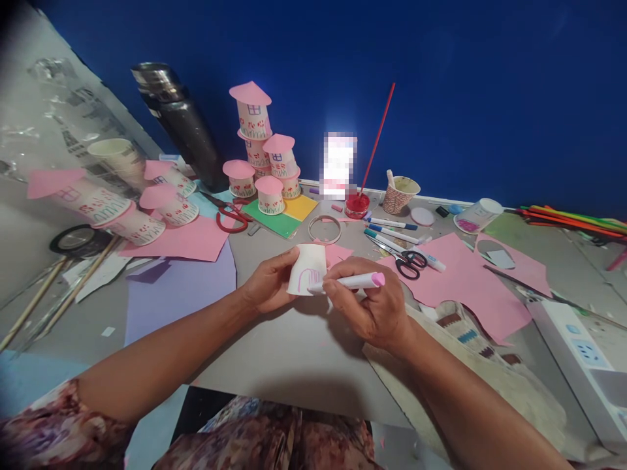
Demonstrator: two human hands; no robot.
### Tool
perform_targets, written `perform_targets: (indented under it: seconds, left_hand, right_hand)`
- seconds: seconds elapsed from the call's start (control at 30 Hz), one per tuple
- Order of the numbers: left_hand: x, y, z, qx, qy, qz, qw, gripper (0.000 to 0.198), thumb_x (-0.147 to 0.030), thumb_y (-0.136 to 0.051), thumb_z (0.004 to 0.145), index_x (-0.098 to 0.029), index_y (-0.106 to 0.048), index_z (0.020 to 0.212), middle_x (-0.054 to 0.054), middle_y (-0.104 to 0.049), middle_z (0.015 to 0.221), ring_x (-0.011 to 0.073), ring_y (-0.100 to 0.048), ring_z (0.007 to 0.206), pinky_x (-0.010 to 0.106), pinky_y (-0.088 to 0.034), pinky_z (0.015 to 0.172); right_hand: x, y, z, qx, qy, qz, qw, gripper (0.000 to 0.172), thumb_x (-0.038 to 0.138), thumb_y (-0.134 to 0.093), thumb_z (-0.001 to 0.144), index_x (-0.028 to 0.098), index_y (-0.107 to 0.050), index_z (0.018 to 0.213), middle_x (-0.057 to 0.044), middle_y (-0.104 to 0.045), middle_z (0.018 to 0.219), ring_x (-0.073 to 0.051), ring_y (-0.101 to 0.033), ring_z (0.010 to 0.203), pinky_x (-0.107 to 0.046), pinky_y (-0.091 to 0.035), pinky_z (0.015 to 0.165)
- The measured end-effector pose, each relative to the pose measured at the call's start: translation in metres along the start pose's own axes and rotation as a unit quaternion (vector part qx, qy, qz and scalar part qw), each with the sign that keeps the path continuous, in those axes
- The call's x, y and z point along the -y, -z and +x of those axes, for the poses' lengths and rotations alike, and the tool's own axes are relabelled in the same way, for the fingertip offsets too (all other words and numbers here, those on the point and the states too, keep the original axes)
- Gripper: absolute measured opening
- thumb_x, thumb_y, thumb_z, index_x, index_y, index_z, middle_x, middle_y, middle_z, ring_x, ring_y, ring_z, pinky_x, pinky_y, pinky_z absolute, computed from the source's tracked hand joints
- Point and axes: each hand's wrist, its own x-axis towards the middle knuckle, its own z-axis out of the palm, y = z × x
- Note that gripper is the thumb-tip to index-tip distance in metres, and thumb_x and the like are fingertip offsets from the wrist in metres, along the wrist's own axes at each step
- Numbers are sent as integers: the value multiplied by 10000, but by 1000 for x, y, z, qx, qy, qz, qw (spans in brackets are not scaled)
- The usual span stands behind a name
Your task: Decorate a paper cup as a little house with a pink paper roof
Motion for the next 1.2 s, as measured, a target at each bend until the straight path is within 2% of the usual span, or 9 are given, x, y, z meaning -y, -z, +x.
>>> perform_targets:
  seconds: [0.13,0.3,0.43,0.5,0.7,0.87,1.07,1.2]
  left_hand:
    - [0,-1,0,12,-8,-5,1000,339,-301,-788,898,-106,-747,1173,98,-780,957,218,-717,829,334,-565,815]
    - [2,-1,1,5,-15,-3,1000,326,-296,-820,870,-111,-756,1131,79,-770,931,201,-705,809,314,-548,795]
    - [2,-1,0,12,-11,0,1000,340,-299,-827,864,-103,-753,1133,85,-771,944,213,-712,833,333,-553,820]
    - [2,-1,0,18,-11,-1,1000,347,-297,-839,852,-102,-754,1126,86,-771,951,216,-714,848,334,-555,825]
    - [4,3,0,2,-14,2,1000,395,-307,-864,830,-106,-757,1152,71,-758,921,192,-691,804,296,-538,757]
    - [4,3,1,11,-8,-1,1000,403,-299,-847,841,-114,-743,1184,81,-764,960,217,-707,846,330,-548,803]
    - [3,3,1,9,-11,6,1000,388,-307,-845,841,-118,-749,1166,80,-761,942,219,-703,843,341,-552,814]
    - [3,2,0,21,-16,14,1000,452,-332,-891,796,-113,-754,1166,78,-755,960,211,-692,855,326,-552,794]
  right_hand:
    - [-2,-3,0,-29,30,-19,999,123,156,-636,969,219,-727,915,-39,-789,776,-172,-719,626,-294,-562,580]
    - [-4,-5,-3,6,39,11,999,150,136,-624,960,220,-717,877,-35,-772,754,-162,-675,581,-293,-518,546]
    - [-6,-8,-4,-37,57,-6,998,121,135,-664,954,237,-728,937,-40,-791,807,-176,-699,640,-312,-534,596]
    - [-6,-9,-4,-42,57,-16,997,124,138,-667,958,245,-728,971,-41,-797,818,-182,-703,657,-318,-528,603]
    - [-3,-7,-2,9,56,2,998,135,163,-617,971,214,-720,900,-46,-775,746,-170,-671,584,-303,-491,548]
    - [-5,-6,0,-33,57,-28,997,128,156,-630,962,223,-731,921,-43,-785,755,-181,-693,597,-314,-531,575]
    - [-4,-3,-1,2,30,-6,1000,148,144,-629,954,222,-718,865,-30,-762,730,-167,-683,582,-294,-525,546]
    - [-3,-3,0,-31,37,-20,999,141,141,-638,959,225,-719,881,-29,-781,763,-171,-705,623,-296,-539,586]
